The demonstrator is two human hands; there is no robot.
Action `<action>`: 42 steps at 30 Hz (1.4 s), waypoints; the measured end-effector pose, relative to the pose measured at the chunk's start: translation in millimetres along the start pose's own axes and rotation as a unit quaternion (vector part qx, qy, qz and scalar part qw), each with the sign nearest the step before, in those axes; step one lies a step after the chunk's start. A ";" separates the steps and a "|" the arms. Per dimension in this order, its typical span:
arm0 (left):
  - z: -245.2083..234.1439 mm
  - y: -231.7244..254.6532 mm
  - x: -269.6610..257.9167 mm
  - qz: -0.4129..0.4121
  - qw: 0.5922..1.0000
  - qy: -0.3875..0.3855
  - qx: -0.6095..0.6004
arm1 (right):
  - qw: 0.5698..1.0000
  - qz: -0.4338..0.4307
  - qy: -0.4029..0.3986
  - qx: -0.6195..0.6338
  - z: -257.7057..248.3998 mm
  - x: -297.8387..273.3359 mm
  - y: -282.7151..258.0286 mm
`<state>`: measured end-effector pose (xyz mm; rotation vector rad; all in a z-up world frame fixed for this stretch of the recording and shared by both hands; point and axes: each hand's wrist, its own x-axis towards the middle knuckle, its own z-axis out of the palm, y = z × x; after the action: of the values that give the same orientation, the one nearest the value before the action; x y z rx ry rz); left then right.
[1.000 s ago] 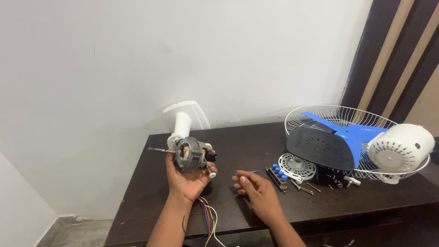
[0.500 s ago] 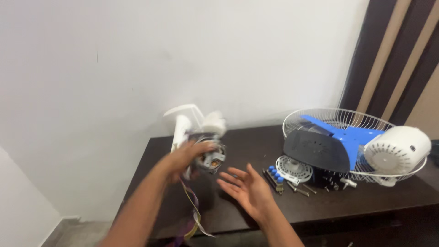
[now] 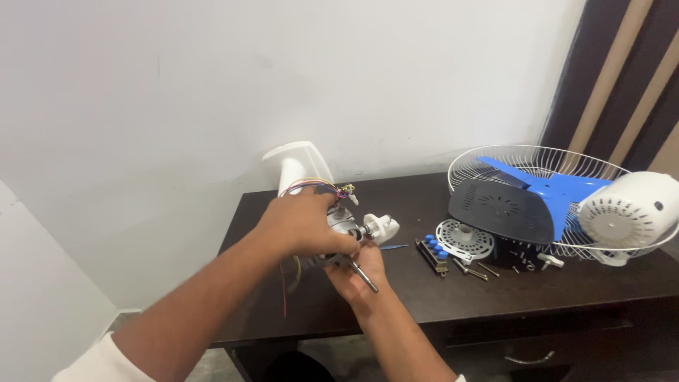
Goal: The person works on a disassembled electric fan motor, using a screwdriver to adjust internal components and a plastic tool to manipulate parts. They handle the motor housing, wires, and screws while seated on the floor.
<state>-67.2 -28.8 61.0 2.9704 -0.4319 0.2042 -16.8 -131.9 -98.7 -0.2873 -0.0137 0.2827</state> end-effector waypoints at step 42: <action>168.9 -61.2 41.1 -0.104 0.572 0.072 -0.810 | 0.841 -0.166 0.020 -0.515 -41.2 -18.8 -22.0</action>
<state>9.0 -7.3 -105.4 1.0934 -0.0622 -0.0273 -26.6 -168.8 -131.5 -1.3551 -0.1785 -0.1093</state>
